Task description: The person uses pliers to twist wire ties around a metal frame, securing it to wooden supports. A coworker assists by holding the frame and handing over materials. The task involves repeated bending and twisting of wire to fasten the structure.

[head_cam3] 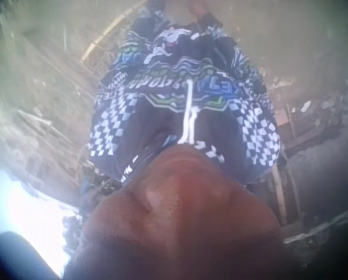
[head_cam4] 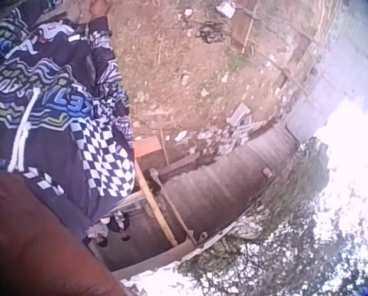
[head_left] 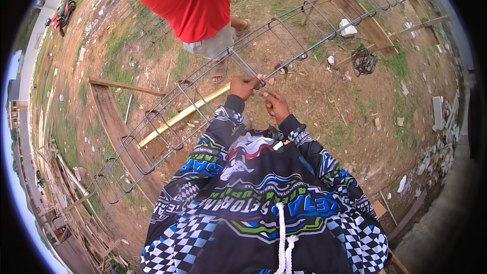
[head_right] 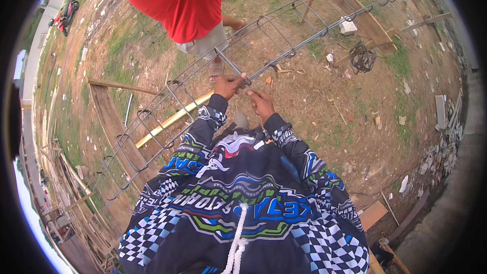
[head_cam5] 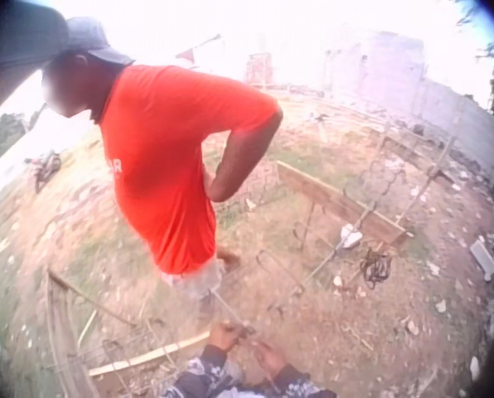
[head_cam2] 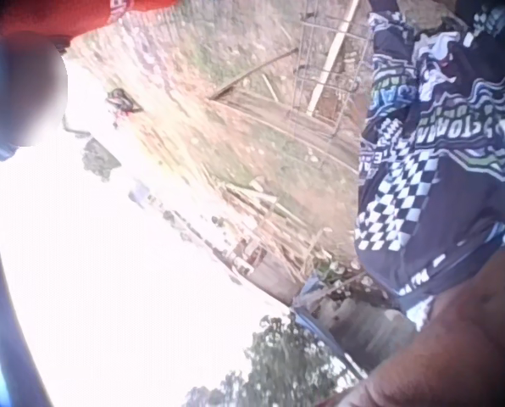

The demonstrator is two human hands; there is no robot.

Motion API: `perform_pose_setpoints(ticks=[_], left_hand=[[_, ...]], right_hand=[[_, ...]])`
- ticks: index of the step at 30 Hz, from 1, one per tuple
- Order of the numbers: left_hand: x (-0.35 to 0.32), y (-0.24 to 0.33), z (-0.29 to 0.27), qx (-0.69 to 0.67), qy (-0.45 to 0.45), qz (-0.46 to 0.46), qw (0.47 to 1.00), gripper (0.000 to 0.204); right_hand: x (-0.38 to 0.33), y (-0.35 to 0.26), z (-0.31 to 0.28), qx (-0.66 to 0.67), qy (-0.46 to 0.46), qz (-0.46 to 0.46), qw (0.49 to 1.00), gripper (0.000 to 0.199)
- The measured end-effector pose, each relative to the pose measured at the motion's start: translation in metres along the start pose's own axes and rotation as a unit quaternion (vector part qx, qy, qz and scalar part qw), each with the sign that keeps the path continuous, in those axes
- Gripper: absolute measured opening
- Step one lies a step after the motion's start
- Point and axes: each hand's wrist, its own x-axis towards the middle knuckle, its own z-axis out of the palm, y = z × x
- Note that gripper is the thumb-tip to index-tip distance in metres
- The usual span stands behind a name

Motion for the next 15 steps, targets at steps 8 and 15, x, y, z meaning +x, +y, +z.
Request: perform_pose_setpoints(ticks=[8, 15], left_hand=[[-0.012, 0.002, 0.01, 0.085, 0.062, 0.039, 0.994, 0.045], [-0.007, -0.007, 0.015, 0.097, 0.082, 0.05, 0.991, 0.045]], right_hand=[[-0.016, -0.002, -0.028, -0.436, 0.002, -0.232, 0.87, 0.03], [-0.031, -0.068, -0.036, -0.61, -0.078, -0.31, 0.725, 0.015]])
